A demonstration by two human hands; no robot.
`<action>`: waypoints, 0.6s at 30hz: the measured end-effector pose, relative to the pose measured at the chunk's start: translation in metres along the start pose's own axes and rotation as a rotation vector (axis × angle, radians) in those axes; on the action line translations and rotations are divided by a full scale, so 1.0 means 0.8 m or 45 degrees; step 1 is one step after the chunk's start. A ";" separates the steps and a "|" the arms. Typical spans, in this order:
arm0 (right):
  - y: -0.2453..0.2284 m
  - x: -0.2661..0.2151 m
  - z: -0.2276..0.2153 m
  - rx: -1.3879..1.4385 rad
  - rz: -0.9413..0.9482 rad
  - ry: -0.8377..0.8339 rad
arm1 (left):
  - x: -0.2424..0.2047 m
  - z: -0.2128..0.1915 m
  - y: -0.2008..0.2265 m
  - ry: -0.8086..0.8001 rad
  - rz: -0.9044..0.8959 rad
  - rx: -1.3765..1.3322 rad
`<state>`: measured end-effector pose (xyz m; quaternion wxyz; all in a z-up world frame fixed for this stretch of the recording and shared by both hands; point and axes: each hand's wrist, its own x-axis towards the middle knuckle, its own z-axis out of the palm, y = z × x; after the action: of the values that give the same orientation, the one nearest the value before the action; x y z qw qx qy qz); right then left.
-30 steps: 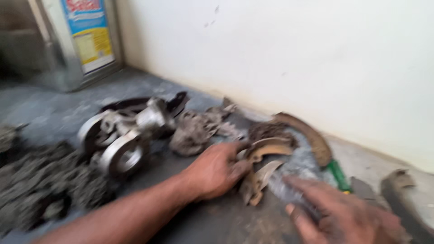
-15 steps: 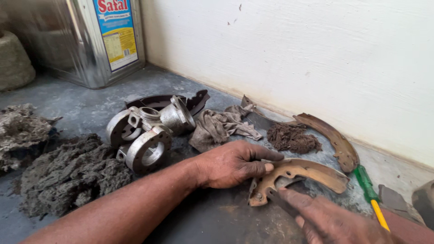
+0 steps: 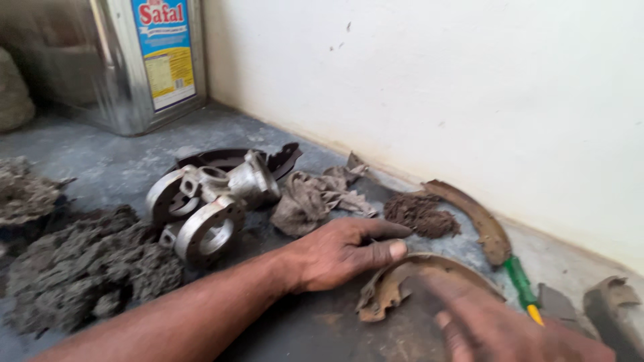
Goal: The person cleans a brake shoe by hand and with a small scraper, removing debris and checking the surface of the component.
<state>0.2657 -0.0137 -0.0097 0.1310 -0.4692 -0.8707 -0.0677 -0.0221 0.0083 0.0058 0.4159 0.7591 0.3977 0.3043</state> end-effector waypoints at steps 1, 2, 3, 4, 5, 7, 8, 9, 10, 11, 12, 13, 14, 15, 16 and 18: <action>-0.003 -0.001 -0.011 -0.105 0.326 -0.101 | -0.001 -0.001 0.002 0.038 -0.108 -0.001; -0.001 0.007 -0.022 -0.132 0.537 -0.155 | -0.003 -0.003 0.003 -0.053 -0.073 -0.026; 0.000 0.013 -0.032 -0.165 0.748 -0.224 | -0.007 -0.005 0.005 -0.147 -0.044 -0.052; 0.007 0.022 -0.042 -0.122 0.841 -0.255 | -0.010 -0.006 0.008 -0.243 -0.017 -0.078; 0.013 0.025 -0.047 -0.075 0.938 -0.281 | -0.012 -0.009 0.012 -0.274 0.009 0.088; 0.025 0.026 -0.040 -0.081 0.977 -0.362 | -0.017 -0.013 0.018 -0.334 0.063 0.421; 0.035 0.027 -0.032 -0.083 0.998 -0.403 | -0.017 -0.013 0.021 -0.342 0.026 0.445; 0.046 0.032 -0.024 -0.028 0.876 -0.437 | -0.016 -0.013 0.022 -0.344 -0.013 0.467; 0.058 0.036 -0.016 0.025 0.752 -0.471 | -0.016 -0.014 0.021 -0.346 -0.051 0.489; 0.067 0.035 -0.008 0.082 0.626 -0.510 | -0.017 -0.017 0.019 -0.328 -0.062 0.340; 0.071 0.031 -0.002 0.064 0.684 -0.527 | -0.018 -0.020 0.015 -0.310 -0.073 0.190; 0.072 0.031 0.004 0.046 0.737 -0.539 | -0.017 -0.026 0.012 -0.285 -0.083 0.046; 0.071 0.030 0.007 0.028 0.790 -0.552 | -0.012 -0.031 0.010 -0.194 -0.127 -0.062; 0.070 0.027 0.005 0.253 0.889 -0.580 | -0.008 -0.036 0.007 -0.098 -0.178 -0.173; 0.072 0.021 0.000 0.480 0.985 -0.607 | -0.008 -0.040 0.005 -0.001 -0.227 -0.284; 0.076 0.020 0.007 0.543 0.954 -0.512 | -0.008 -0.042 0.002 0.090 -0.147 -0.035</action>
<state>0.3071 0.0341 -0.0104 0.0685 -0.7174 -0.6441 0.2566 -0.0515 0.0155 0.0226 0.4289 0.7178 0.4512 0.3118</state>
